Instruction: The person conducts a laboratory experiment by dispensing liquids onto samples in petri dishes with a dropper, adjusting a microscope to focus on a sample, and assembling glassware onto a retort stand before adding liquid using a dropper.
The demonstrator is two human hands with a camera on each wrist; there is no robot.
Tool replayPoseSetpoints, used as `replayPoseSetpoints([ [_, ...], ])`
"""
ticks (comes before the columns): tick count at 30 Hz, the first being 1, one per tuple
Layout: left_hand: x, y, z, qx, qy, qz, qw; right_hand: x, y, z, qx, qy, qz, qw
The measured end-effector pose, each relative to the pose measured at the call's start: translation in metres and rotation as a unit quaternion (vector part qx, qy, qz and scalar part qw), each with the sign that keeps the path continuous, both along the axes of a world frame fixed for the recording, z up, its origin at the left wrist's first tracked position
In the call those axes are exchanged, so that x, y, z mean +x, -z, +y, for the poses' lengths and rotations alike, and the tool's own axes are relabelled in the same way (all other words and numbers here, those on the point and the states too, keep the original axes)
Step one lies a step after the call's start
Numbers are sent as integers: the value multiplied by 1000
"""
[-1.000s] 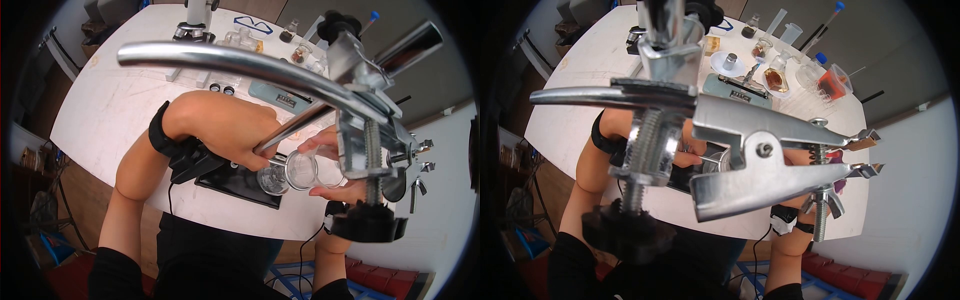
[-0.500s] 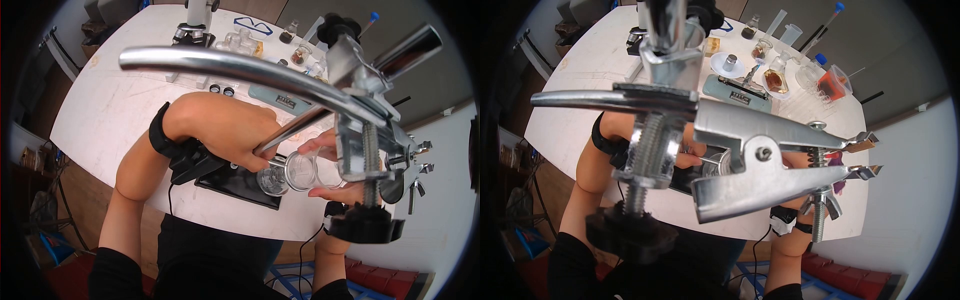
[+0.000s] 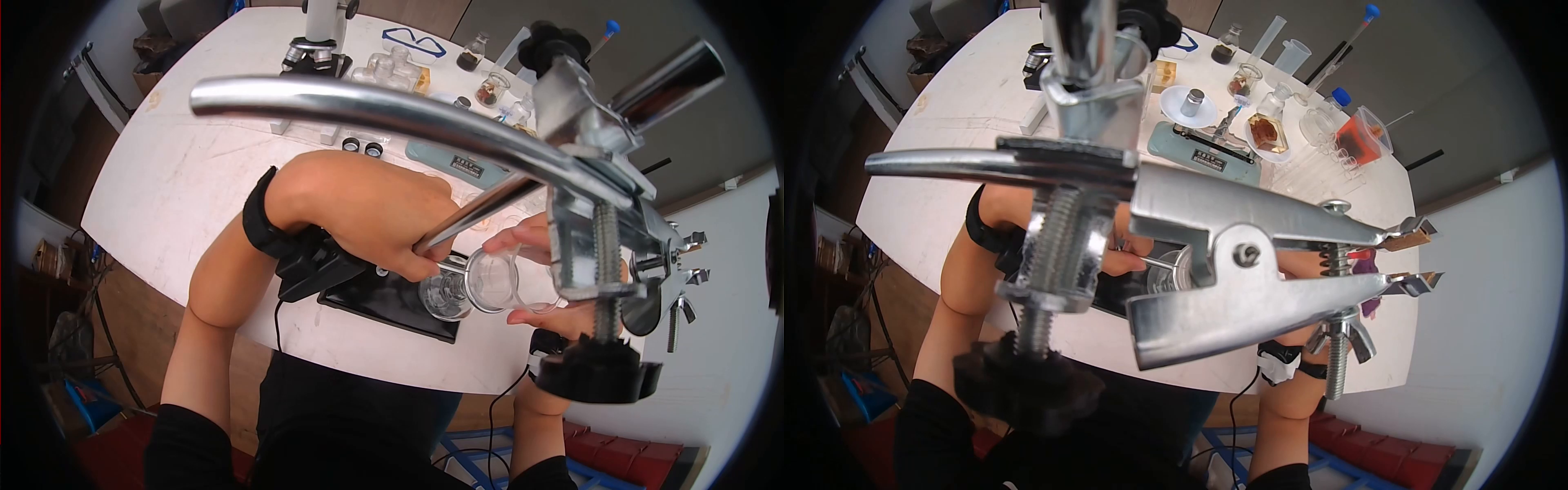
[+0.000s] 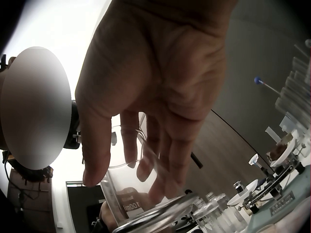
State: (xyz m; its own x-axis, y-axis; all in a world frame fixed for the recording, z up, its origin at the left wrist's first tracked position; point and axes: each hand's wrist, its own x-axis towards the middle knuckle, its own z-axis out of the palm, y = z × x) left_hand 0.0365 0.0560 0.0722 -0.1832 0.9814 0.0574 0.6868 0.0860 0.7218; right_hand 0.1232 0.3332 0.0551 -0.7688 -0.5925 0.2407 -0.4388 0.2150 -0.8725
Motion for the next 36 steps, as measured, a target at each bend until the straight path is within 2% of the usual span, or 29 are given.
replayPoseSetpoints([
  [1,-3,1,2,-25,18,-37,999,1,-1,-3,-16,-5,-6,1000],
  [3,-2,6,2,-13,9,-36,999,1,-2,-4,-32,-10,-11,999],
  [7,4,15,0,36,-28,-30,999,1,-3,-3,-10,-6,-9,1000],
  [24,4,13,0,22,-36,-34,999,-2,-7,0,106,-7,8,994],
  [32,2,13,0,33,-17,-24,999,16,-5,5,208,119,51,970],
  [36,6,9,-2,27,-38,-38,998,22,-6,6,245,166,66,953],
])
